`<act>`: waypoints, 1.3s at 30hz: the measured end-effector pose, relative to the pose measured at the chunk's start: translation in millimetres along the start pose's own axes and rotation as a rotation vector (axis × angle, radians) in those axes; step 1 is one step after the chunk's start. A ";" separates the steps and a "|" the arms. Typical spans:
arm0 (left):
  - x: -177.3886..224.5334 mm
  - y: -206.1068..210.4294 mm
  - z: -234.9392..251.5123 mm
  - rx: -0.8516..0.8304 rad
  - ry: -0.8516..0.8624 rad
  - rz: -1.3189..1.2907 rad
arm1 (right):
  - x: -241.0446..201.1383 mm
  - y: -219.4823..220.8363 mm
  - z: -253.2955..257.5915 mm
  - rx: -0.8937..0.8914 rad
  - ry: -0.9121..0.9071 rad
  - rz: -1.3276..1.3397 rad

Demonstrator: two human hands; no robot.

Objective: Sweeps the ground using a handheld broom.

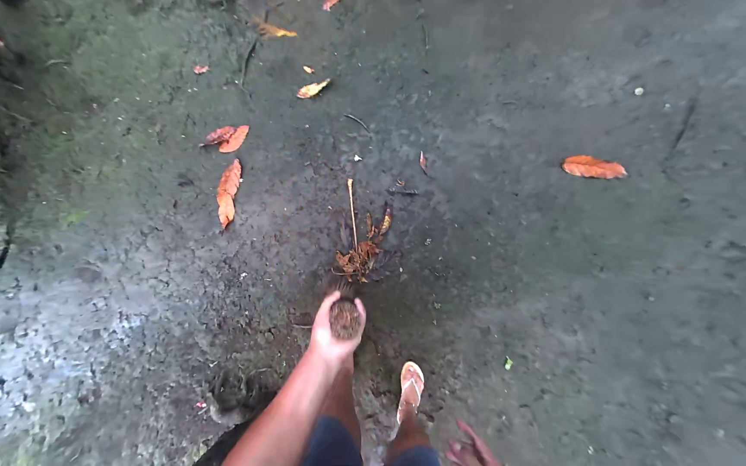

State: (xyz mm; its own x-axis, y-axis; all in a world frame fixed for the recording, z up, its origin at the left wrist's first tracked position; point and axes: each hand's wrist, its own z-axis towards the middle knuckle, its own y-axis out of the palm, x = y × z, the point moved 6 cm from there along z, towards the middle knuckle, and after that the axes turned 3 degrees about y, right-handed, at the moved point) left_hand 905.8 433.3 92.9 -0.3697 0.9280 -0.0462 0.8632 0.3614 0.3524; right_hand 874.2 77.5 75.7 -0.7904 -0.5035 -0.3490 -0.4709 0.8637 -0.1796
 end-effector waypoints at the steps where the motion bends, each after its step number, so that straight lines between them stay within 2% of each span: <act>1: 2.6 20.3 5.1 -0.078 -0.036 -0.027 | 3.3 -0.8 -0.5 0.019 0.007 0.013; 4: 19.5 63.6 23.5 -0.392 -0.105 -0.032 | 15.6 -0.6 1.8 0.045 0.020 0.022; 6: 29.7 70.2 21.1 -0.584 -0.130 0.022 | 17.8 3.9 4.8 0.035 0.029 0.037; 7: 32.0 66.7 10.6 -0.617 -0.089 0.088 | 18.8 7.3 5.5 0.032 0.033 0.043; 9: 31.2 46.1 -17.6 -0.544 0.064 0.249 | 20.9 13.5 2.6 0.030 0.042 0.054; 12: 14.1 13.6 -43.7 -0.287 0.246 0.430 | 16.9 17.6 2.6 0.051 0.044 0.086; 14: -2.6 -3.0 -39.5 -0.148 0.239 0.421 | 13.1 16.9 1.9 0.059 0.042 0.102; 16: -18.2 -5.7 -27.7 -0.006 0.157 0.300 | 8.1 14.9 -1.9 0.071 0.043 0.120; 18: -29.3 12.4 -9.5 -0.020 -0.002 0.156 | 2.7 12.5 -2.6 0.077 0.022 0.149; 20: -39.6 44.6 9.5 -0.156 -0.133 0.089 | 2.2 12.4 0.1 0.086 0.001 0.166; 22: -43.1 78.4 24.1 -0.309 -0.166 0.121 | -1.0 18.1 2.0 0.068 -0.034 0.175; 24: -37.0 89.1 31.8 -0.378 -0.100 0.310 | -16.8 27.9 -2.2 0.005 -0.113 0.191; 26: -33.2 83.1 17.9 -0.432 0.031 0.717 | -45.8 37.6 -9.0 -0.112 -0.230 0.257; 30: -44.1 29.0 -45.0 -0.460 0.139 1.271 | -106.1 56.8 -32.2 -0.372 -0.378 0.443; 32: -59.2 2.7 -73.9 -0.611 0.102 1.558 | -124.6 62.9 -37.4 -0.431 -0.390 0.448; 33: -65.6 -8.1 -82.1 -0.707 0.080 1.689 | -122.9 63.0 -37.5 -0.413 -0.356 0.469; 35: -70.9 -22.7 -88.4 -0.811 0.018 1.890 | -98.9 58.6 -41.3 -0.233 -0.219 0.550; 37: -64.4 -33.8 -82.5 -0.768 -0.037 1.933 | -68.5 53.4 -54.1 -0.095 -0.080 0.680; 39: -44.7 -54.1 -69.1 -0.635 -0.057 1.890 | -39.0 55.7 -57.9 -0.016 0.019 0.842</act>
State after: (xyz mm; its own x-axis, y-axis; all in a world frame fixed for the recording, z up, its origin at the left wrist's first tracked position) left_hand 851.9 366.1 140.6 0.7188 0.0320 0.6945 -0.1521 -0.9675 0.2020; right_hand 856.1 143.9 132.5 -0.8865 0.3083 -0.3450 0.2733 0.9506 0.1472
